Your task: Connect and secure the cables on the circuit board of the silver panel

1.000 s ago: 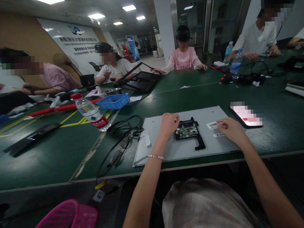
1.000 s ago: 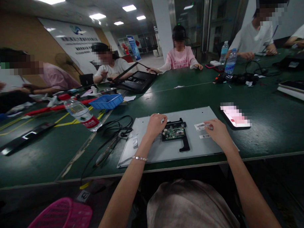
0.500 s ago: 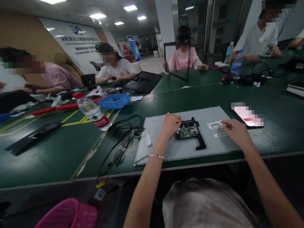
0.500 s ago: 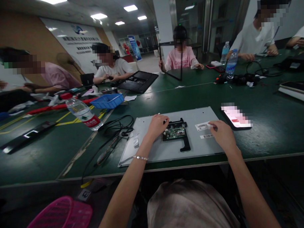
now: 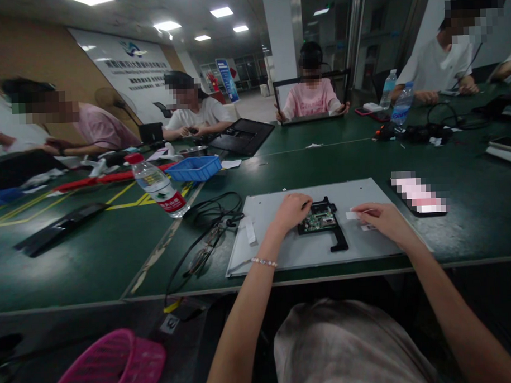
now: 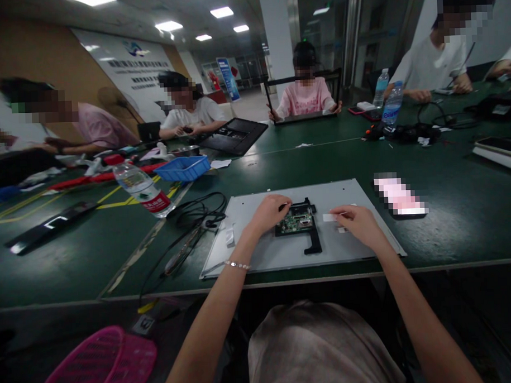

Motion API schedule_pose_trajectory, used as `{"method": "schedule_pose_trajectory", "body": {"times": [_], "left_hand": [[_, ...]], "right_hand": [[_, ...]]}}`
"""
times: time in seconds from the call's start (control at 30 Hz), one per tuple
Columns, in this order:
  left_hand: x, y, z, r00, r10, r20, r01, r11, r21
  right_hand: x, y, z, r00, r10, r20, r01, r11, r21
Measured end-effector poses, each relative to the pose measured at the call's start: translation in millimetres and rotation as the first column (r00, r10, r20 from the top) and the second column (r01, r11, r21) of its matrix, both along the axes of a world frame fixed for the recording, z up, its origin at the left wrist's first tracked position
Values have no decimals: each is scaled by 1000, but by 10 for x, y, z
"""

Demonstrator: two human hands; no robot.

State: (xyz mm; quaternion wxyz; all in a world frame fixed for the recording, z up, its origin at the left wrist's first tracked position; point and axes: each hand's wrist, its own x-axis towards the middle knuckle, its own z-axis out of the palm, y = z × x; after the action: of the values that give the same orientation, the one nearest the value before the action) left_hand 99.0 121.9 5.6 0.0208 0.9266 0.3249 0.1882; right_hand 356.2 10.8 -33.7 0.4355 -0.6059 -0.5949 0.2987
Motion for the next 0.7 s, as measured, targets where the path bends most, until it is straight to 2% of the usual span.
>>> {"method": "schedule_pose_trajectory", "body": {"times": [0.1, 0.27, 0.37, 0.47, 0.7], "left_hand": [[18, -18, 16, 992, -82, 97, 88, 994, -66], [43, -82, 111, 965, -197, 174, 227, 958, -173], [90, -157, 158, 952, -290, 100, 306, 925, -227], [163, -246, 164, 938, -347, -23, 333, 914, -231], [257, -348, 139, 931, -325, -168, 305, 943, -132]], "right_hand": [[-103, 77, 19, 996, 77, -32, -78, 997, -25], [-230, 173, -13, 997, 75, -23, -74, 997, 27], [-270, 182, -25, 996, 93, -1, -92, 994, 58], [-289, 177, -25, 993, 99, 65, -105, 990, 97], [-362, 150, -35, 981, 75, 180, -106, 980, 168]]}}
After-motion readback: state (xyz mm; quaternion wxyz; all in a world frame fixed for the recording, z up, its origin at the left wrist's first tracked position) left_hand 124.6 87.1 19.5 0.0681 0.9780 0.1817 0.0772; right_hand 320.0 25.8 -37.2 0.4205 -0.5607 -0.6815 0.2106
